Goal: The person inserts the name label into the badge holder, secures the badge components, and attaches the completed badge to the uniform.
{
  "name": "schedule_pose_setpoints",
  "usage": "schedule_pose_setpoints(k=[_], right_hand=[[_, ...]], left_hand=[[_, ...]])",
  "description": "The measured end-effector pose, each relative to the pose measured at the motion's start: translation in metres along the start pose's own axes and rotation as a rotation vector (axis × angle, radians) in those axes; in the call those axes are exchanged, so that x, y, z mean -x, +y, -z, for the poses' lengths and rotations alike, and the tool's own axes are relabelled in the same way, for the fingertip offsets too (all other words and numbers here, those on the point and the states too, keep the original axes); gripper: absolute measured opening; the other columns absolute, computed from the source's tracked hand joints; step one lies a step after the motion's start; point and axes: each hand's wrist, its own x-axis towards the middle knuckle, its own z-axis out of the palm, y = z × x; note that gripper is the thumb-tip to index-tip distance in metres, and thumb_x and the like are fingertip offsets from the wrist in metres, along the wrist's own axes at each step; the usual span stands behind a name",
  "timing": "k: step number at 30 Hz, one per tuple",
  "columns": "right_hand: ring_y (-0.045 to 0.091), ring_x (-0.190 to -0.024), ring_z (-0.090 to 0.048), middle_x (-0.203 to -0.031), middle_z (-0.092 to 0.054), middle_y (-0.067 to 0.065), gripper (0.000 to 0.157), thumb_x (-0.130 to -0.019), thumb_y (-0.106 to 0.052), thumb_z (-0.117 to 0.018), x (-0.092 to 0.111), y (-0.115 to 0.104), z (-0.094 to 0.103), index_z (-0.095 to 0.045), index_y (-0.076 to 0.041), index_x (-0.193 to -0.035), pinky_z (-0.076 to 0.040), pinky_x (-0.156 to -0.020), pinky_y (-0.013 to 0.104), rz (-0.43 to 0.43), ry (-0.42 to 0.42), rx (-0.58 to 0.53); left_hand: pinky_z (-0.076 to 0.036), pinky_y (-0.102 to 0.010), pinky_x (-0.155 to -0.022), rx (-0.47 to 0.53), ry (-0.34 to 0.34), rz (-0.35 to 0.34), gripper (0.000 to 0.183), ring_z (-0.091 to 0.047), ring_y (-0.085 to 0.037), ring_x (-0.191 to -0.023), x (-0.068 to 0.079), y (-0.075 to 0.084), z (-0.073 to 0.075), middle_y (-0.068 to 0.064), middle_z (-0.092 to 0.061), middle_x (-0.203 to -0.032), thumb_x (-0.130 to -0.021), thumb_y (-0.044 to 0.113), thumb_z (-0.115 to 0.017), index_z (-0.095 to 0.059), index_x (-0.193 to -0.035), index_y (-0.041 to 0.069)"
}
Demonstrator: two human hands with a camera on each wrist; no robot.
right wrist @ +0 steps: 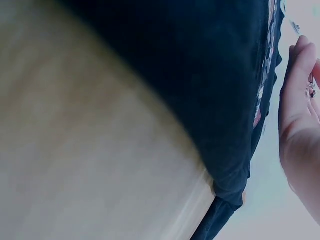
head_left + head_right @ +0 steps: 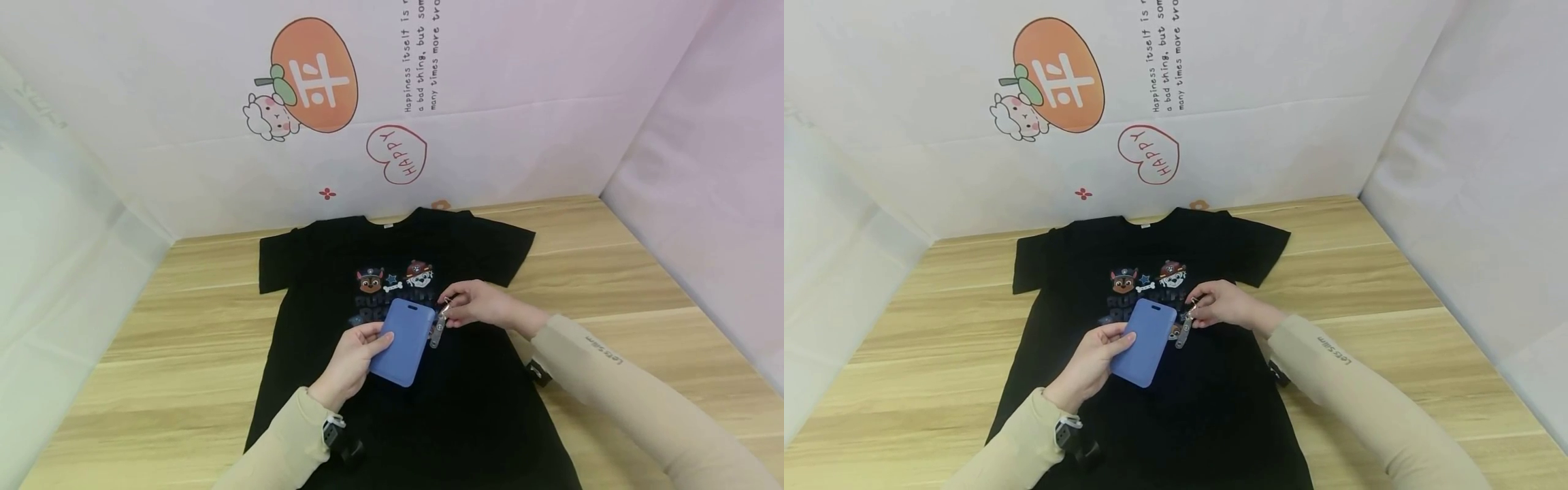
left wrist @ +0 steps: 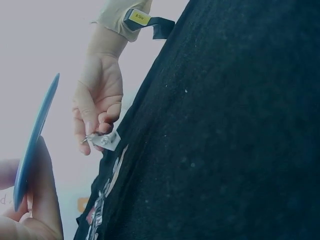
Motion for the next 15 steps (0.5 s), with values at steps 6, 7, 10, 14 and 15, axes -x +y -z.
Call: schedule_pose_setpoints(k=[6, 7, 10, 14, 15], right_hand=[[0.014, -0.082, -0.063, -0.09, -0.064, 0.002, 0.035, -0.096, -0.009, -0.052, 0.004, -0.0025, 0.0017, -0.049, 0.006, -0.128, -0.055, -0.08, 0.034, 0.012, 0.049, 0.036], [0.014, -0.083, -0.062, -0.091, -0.063, 0.002, 0.036, -0.097, -0.01, -0.052, 0.0049, -0.0027, 0.002, -0.049, 0.006, -0.129, -0.055, -0.081, 0.034, 0.016, 0.06, 0.038], [0.015, -0.084, -0.062, -0.093, -0.063, 0.002, 0.038, -0.097, -0.011, -0.051, 0.0069, -0.0034, 0.0027, -0.049, 0.006, -0.13, -0.055, -0.081, 0.033, 0.037, 0.089, 0.029], [0.014, -0.083, -0.062, -0.094, -0.063, 0.004, 0.039, -0.097, -0.01, -0.051, 0.0084, -0.004, 0.0017, -0.046, 0.006, -0.132, -0.055, -0.081, 0.033, 0.049, 0.117, -0.003], [0.013, -0.083, -0.061, -0.094, -0.064, 0.004, 0.04, -0.097, -0.01, -0.051, 0.0086, -0.004, 0.0013, -0.046, 0.006, -0.132, -0.055, -0.081, 0.032, 0.049, 0.126, -0.007]], left_hand=[[-0.054, -0.028, -0.077, 0.005, -0.007, -0.001, 0.032, -0.066, -0.009, -0.084, 0.0007, -0.0002, -0.0002, -0.008, -0.07, -0.099, -0.095, 0.007, -0.053, -0.052, -0.12, -0.013], [-0.054, -0.027, -0.077, 0.007, -0.006, 0.002, 0.032, -0.066, -0.009, -0.084, 0.0007, -0.0002, -0.0004, -0.008, -0.07, -0.099, -0.095, 0.007, -0.053, -0.052, -0.121, -0.013], [-0.054, -0.027, -0.077, 0.008, -0.003, 0.004, 0.032, -0.066, -0.009, -0.084, 0.0009, -0.0006, -0.001, -0.007, -0.07, -0.098, -0.095, 0.007, -0.054, -0.052, -0.12, -0.013], [-0.054, -0.027, -0.077, 0.011, 0.006, 0.011, 0.032, -0.066, -0.009, -0.084, 0.0015, -0.0018, -0.0016, -0.006, -0.07, -0.097, -0.095, 0.007, -0.054, -0.053, -0.12, -0.012], [-0.054, -0.027, -0.077, 0.012, 0.009, 0.012, 0.032, -0.066, -0.009, -0.084, 0.0016, -0.0021, -0.0017, -0.006, -0.07, -0.097, -0.094, 0.007, -0.054, -0.053, -0.12, -0.012]])
